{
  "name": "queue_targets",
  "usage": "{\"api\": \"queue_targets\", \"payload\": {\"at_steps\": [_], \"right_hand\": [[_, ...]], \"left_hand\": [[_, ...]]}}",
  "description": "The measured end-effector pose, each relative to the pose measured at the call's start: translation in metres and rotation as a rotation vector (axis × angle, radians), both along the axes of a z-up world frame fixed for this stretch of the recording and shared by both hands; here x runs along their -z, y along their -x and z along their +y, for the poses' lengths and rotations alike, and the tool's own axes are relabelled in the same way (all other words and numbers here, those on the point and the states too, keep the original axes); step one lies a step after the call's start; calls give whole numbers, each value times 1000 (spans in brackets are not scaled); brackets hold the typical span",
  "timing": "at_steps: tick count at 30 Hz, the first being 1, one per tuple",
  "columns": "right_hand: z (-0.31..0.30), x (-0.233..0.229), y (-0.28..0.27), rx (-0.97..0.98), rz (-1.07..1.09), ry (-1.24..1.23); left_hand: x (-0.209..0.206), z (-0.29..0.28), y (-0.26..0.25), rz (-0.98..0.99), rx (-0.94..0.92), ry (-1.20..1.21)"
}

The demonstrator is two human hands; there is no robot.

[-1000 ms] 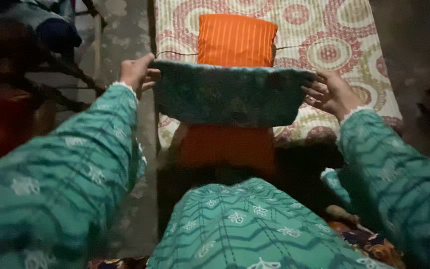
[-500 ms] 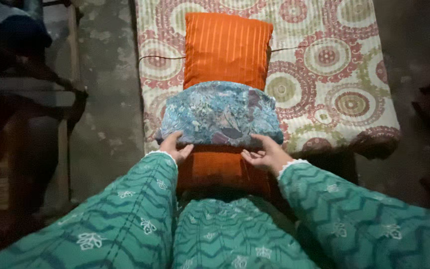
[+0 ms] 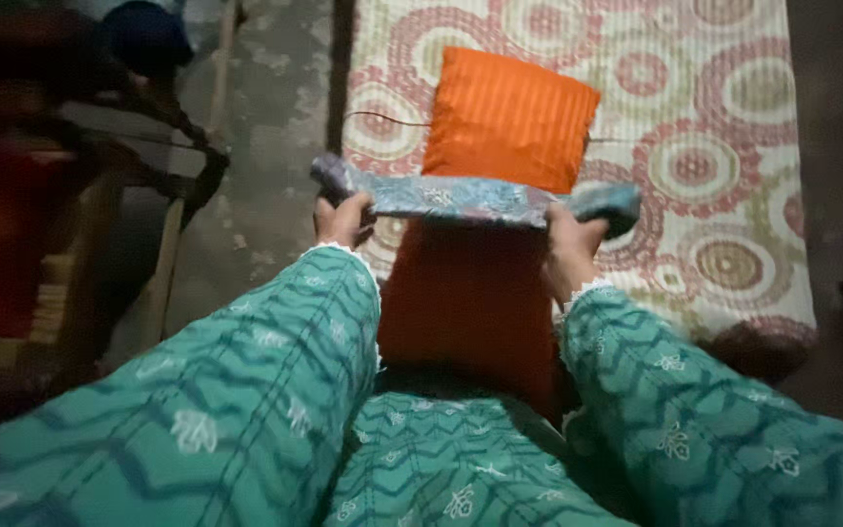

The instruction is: The person removes a blue patterned pillowcase from an orange pillow, then places a white pillowcase with green leaf patterns onto the pillow. They adjust and smooth the new cover, ensuring it fits properly.

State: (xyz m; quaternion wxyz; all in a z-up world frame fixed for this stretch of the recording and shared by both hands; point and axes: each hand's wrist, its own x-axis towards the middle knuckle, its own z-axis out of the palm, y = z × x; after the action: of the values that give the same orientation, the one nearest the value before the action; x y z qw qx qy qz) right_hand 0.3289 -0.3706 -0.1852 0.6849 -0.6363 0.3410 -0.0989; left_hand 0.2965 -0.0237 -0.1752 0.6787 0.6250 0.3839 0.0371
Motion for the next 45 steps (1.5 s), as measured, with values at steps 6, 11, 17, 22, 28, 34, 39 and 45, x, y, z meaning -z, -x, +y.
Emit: {"api": "queue_targets", "payload": {"at_steps": [6, 11, 17, 22, 28, 34, 39, 45], "right_hand": [[115, -108, -24, -483, -323, 555], [280, -176, 6, -880, -508, 440], [449, -212, 52, -988, -456, 556], [535, -233, 80, -1170, -462, 620], [593, -267, 55, -1358, -389, 612], [616, -292, -3, -1094, -637, 688], [636, -296, -124, -1213, -418, 546], [626, -295, -288, -1596, -238, 569]], "left_hand": [[-83, 52, 6, -203, -14, -93], [-100, 124, 8, -337, 211, -293], [-159, 256, 55, -206, 156, -102], [-200, 344, 91, -103, 87, 188], [-177, 419, 44, -48, 29, -1], [-213, 492, -65, -169, -79, 258], [-199, 600, -136, -170, 340, -856], [-139, 644, -300, -599, -513, 626]]}}
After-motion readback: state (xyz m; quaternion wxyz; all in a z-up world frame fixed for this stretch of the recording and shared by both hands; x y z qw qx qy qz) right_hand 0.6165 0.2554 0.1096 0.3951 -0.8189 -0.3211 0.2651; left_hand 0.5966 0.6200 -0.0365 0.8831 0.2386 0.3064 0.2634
